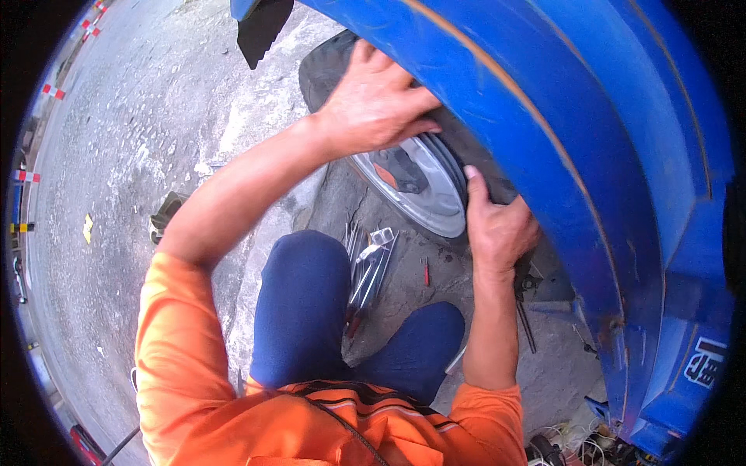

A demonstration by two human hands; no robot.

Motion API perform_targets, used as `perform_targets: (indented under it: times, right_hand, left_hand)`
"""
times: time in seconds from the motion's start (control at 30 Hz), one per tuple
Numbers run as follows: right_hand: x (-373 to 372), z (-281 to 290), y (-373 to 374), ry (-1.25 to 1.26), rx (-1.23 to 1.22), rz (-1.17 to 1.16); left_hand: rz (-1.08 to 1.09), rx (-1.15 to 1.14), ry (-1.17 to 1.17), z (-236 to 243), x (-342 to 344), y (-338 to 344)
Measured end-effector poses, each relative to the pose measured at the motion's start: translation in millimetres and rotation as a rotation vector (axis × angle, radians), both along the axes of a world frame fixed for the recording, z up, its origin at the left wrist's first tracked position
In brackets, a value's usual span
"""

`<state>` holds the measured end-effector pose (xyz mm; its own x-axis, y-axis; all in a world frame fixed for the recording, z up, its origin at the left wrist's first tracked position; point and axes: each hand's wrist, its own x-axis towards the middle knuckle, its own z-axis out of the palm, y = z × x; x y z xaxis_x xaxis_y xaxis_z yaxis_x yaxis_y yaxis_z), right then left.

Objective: The person kneels beside a blue vehicle and uses tire irons and a jack to remove a tire from its rim. They pry the tire bead off the rim, deflate the tire, and eventually pull the tire away from the wheel.

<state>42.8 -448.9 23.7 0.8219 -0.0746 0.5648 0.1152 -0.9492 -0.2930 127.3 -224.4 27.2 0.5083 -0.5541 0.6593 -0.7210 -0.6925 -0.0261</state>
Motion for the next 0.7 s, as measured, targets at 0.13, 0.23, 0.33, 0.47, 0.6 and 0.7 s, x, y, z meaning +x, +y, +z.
perform_targets:
  times: [0.13, 0.23, 0.33, 0.47, 0.6, 0.7]
  right_hand:
    - [2, 3, 4, 0.022, 0.135, -0.054]
    - [-1, 1, -7, 0.034, 0.012, 0.01]
    - [-1, 7, -18, 0.18, 0.03, 0.048]
    - [-8, 4, -21, 0.286, 0.227, 0.04]
    - [-21, -28, -35, 0.169, 0.276, 0.081]
    - [-36, -41, -50, 0.215, 0.272, 0.027]
  left_hand:
    - [-0.049, -0.057, -0.021, 4, 0, -2]
    - [-0.045, -0.179, -0.009, 9, -4, 10]
    - [0.048, -0.261, -0.034, -9, 7, 71]
    - [0.329, -0.191, 0.239, -67, 14, 124]
    - [0.102, -0.359, 0.244, -78, 32, 119]
    - [0.02, -0.383, 0.115, -69, 35, 107]
